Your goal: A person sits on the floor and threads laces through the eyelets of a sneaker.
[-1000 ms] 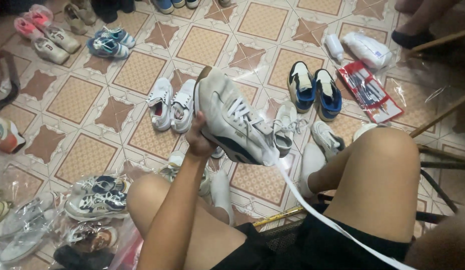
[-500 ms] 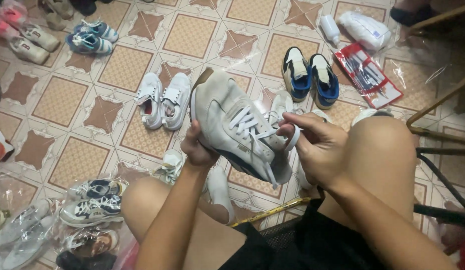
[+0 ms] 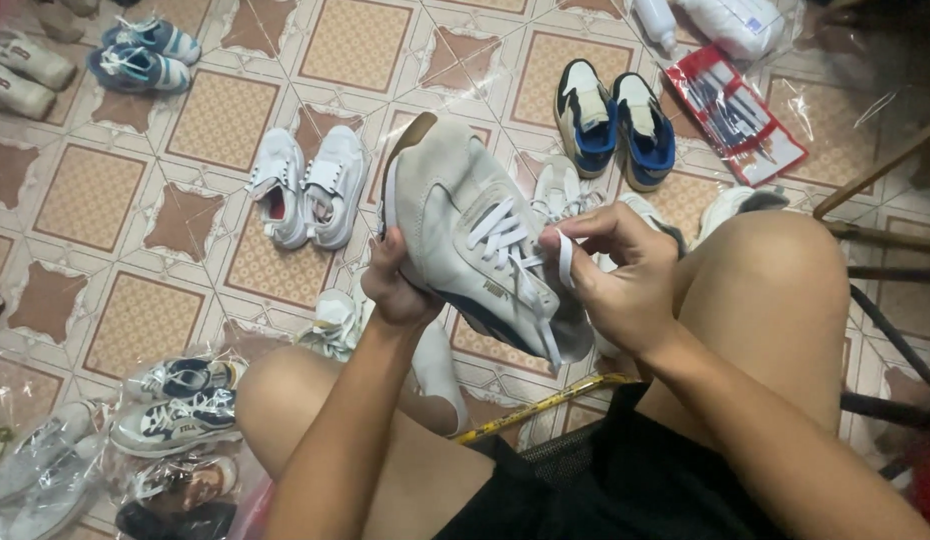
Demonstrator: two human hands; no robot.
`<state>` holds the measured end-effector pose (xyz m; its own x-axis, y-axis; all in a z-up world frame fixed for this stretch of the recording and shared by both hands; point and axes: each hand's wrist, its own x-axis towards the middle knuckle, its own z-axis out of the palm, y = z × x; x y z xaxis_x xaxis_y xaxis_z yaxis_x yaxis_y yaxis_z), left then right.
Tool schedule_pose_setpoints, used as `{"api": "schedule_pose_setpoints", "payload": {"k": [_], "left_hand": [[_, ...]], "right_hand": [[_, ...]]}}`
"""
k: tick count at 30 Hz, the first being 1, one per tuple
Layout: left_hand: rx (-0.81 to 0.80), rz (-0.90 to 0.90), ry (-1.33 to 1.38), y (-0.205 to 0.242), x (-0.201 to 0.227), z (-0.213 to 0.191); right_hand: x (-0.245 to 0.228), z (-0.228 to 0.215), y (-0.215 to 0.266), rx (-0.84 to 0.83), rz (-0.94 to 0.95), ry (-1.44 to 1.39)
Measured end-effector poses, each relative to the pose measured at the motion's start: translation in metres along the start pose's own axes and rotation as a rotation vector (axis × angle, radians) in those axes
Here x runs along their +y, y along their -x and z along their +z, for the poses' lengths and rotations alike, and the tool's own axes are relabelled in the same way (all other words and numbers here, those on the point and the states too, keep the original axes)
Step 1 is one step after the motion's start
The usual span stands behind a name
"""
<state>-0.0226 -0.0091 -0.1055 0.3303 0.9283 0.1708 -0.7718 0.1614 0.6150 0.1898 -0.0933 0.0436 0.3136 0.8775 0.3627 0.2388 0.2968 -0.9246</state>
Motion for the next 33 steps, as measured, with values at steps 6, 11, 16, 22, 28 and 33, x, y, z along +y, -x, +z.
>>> {"api": "schedule_pose_setpoints", "payload": {"k": [6,11,16,22,28,33], "left_hand": [[-0.038,-0.018,-0.010,-0.004,0.017,0.041],[-0.029,-0.006,0.014,-0.002,0.012,0.033],[0.015,-0.004,0.033,-0.001,0.020,0.047],[0.036,-0.014,0.026,0.000,0.016,0.040],[0.108,0.001,0.018,0.001,0.011,0.038],[0.076,-0.031,0.003,-0.003,0.023,0.046]], "right_hand": [[-0.001,-0.003,-0.002,0.000,-0.090,-0.015],[-0.004,0.000,-0.001,0.002,-0.133,0.004],[0.002,0.002,0.001,-0.005,-0.144,-0.026],[-0.001,0.007,0.001,0.024,-0.273,0.039],[0.005,0.013,0.003,0.048,-0.294,0.073],[-0.005,0.017,0.001,0.043,-0.254,0.094]]}}
